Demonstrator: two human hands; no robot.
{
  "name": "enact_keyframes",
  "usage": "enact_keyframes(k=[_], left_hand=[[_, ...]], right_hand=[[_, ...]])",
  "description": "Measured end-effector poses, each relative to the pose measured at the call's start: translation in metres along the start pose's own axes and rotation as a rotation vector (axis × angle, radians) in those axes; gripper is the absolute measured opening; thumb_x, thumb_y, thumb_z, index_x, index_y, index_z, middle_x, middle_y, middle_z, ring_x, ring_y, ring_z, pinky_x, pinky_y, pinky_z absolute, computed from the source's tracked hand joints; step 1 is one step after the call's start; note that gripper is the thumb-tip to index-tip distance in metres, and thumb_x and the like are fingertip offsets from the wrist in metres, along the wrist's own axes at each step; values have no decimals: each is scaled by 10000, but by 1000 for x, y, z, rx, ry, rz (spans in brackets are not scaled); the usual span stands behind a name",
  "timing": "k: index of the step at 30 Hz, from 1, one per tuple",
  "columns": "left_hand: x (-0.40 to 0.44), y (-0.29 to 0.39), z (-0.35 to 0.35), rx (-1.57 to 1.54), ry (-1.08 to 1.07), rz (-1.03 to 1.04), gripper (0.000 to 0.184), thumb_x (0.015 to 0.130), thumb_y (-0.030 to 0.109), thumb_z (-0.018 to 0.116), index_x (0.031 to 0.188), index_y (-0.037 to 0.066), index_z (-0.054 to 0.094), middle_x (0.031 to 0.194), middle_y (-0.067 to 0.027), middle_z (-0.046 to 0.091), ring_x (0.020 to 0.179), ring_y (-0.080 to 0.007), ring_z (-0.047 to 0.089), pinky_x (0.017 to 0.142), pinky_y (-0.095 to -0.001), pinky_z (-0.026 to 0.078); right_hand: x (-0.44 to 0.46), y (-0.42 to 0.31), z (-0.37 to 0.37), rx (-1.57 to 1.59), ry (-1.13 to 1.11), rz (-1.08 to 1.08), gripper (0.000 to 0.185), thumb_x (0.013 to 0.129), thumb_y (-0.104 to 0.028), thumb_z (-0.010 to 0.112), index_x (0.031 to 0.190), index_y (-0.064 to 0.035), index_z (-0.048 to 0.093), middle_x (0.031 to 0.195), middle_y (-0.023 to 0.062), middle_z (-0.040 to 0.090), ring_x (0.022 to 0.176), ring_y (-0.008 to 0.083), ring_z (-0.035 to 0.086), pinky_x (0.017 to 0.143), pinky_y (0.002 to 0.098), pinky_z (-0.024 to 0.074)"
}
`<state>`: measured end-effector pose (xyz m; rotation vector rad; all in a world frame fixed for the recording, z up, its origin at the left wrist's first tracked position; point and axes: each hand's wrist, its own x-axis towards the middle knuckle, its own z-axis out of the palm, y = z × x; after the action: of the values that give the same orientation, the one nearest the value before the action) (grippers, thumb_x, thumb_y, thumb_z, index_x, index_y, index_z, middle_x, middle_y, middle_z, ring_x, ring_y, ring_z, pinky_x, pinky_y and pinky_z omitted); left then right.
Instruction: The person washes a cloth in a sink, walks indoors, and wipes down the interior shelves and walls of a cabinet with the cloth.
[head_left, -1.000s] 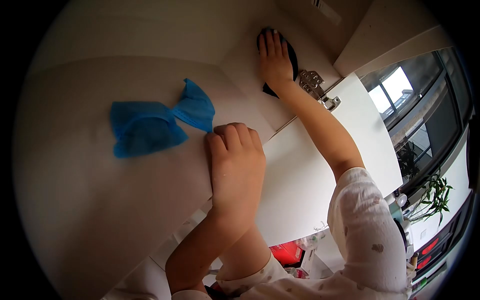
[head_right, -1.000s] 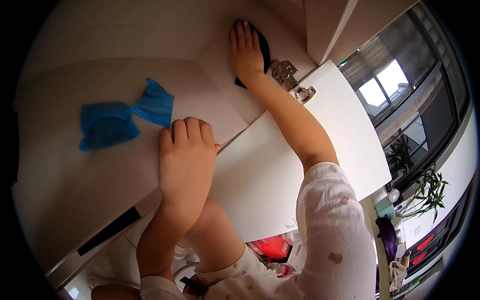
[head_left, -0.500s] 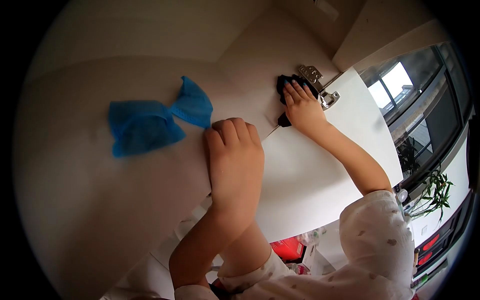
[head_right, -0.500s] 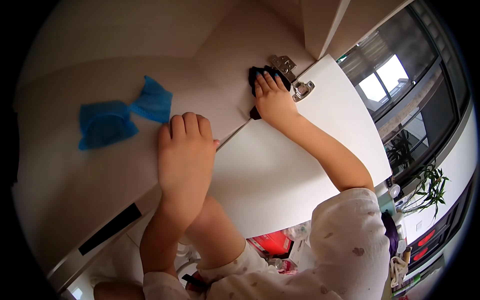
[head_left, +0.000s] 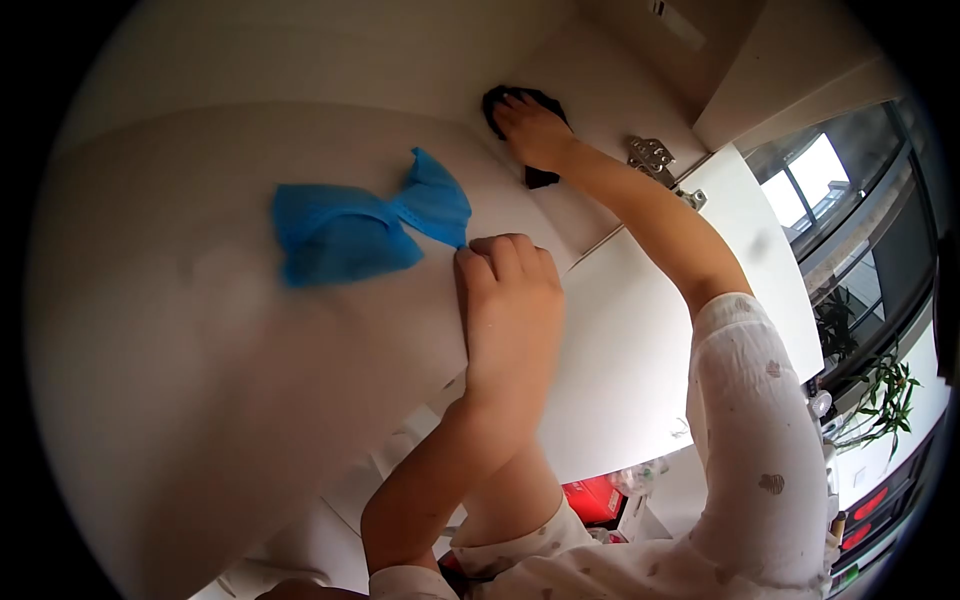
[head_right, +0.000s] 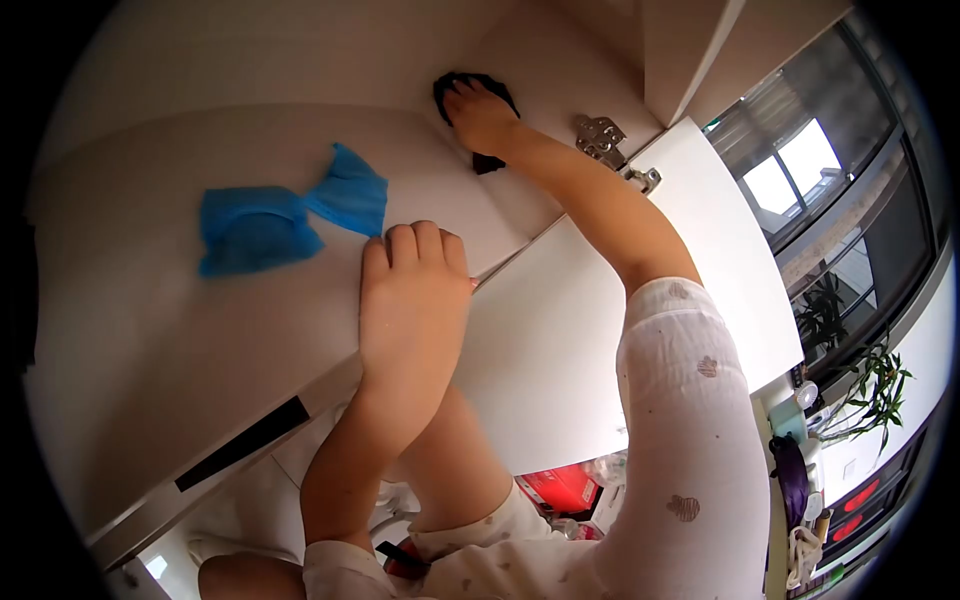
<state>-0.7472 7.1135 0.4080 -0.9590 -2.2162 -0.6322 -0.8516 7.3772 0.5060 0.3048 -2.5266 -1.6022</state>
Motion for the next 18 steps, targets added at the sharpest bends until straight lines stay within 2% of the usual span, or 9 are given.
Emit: enact_keyframes(k=[5, 7, 11, 13, 17, 18], left_hand=[[2, 2, 4, 27, 43, -23, 359, 723, 374, 601, 896, 62, 561, 846, -52, 514, 845, -188, 472, 813, -304, 373], [1, 1, 1, 15, 30, -11, 359, 721, 377, 603, 891, 64, 562, 844, -49, 515, 843, -186, 474, 809, -301, 375], [1, -2, -1, 1, 31, 4, 360, 717, 386, 607, 880, 68, 562, 833, -41, 512, 830, -174, 474, 798, -290, 377], [1, -2, -1, -11, 29, 7, 361, 715, 389, 609, 877, 70, 560, 827, -38, 510, 821, -170, 472, 792, -287, 378], [1, -2, -1, -46, 38, -13, 362, 718, 395, 607, 874, 73, 554, 817, -31, 505, 798, -159, 467, 773, -279, 380], [1, -1, -1, -49, 40, -9, 362, 718, 395, 607, 874, 73, 554, 817, -31, 505, 798, -159, 467, 773, -279, 380]], right_hand=[[18, -10, 3, -107, -80, -81, 377, 788, -109, 404, 1125, 37, 489, 1201, 138, 472, 1188, 274, 361, 1012, 383, 250], [15, -12, -2, -14, -174, -137, 366, 791, -115, 396, 1122, -7, 511, 1206, 88, 478, 1198, 255, 353, 1025, 390, 232], [-20, -17, -9, 47, -133, -151, 356, 788, -115, 393, 1107, -39, 530, 1204, 45, 483, 1210, 228, 343, 1041, 397, 207], [-44, -15, -28, 139, -253, -175, 350, 779, -111, 397, 1091, -55, 545, 1213, 33, 478, 1220, 206, 334, 1045, 415, 204], [-92, -15, -73, 125, -397, -223, 357, 748, -99, 416, 1070, -56, 562, 1224, 32, 476, 1217, 205, 339, 1039, 432, 216], [-103, -14, -82, 202, -483, -243, 339, 721, -92, 431, 1019, -51, 589, 1187, 51, 504, 1210, 209, 350, 1028, 434, 233]])
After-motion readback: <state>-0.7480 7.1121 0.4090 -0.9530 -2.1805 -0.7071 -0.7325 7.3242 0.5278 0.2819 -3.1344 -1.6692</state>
